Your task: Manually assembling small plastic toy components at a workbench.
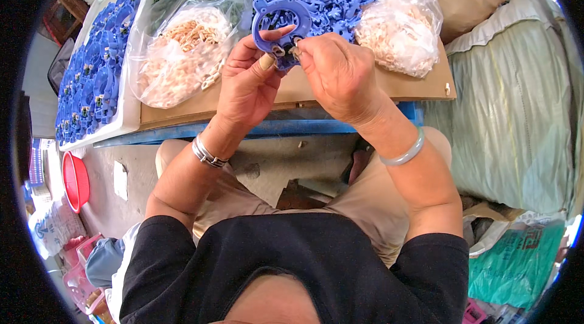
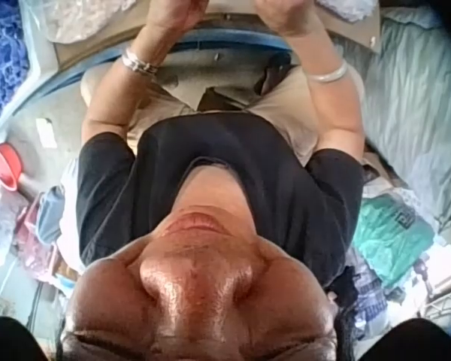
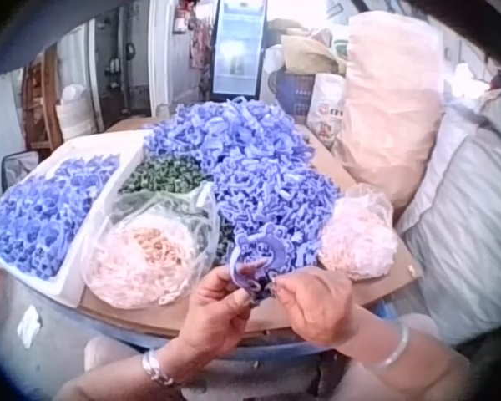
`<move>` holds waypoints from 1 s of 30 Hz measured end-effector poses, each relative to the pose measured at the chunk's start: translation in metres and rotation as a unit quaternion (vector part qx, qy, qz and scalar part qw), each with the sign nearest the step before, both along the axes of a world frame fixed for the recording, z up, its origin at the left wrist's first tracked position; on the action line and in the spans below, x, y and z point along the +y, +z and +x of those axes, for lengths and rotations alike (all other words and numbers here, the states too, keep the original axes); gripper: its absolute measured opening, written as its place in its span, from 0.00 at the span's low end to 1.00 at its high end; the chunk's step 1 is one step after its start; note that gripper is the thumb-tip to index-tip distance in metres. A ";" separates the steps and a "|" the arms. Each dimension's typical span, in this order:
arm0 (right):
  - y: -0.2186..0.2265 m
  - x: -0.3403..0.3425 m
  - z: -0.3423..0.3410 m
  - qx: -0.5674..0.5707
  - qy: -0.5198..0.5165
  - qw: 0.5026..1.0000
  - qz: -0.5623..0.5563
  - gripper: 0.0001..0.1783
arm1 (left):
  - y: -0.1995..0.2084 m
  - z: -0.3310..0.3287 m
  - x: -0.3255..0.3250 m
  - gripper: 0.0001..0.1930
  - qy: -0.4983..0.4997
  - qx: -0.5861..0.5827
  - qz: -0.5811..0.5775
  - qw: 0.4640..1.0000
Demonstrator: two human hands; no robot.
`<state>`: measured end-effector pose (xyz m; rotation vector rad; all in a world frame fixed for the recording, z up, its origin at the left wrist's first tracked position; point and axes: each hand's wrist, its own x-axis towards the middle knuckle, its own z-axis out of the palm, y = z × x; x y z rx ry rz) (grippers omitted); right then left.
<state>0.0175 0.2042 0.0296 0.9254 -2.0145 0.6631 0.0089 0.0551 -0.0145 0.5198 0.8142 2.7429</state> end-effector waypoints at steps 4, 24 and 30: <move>-0.002 -0.001 0.003 -0.019 -0.005 1.000 -0.021 0.10 | 0.000 0.002 0.002 0.15 0.017 0.025 -0.017 0.999; -0.010 -0.004 0.002 -0.132 -0.048 0.987 -0.081 0.03 | -0.002 0.000 0.002 0.14 0.083 0.091 -0.102 0.987; -0.009 -0.003 0.001 -0.307 0.060 0.906 -0.285 0.11 | 0.006 -0.003 -0.001 0.10 0.004 -0.033 -0.015 0.999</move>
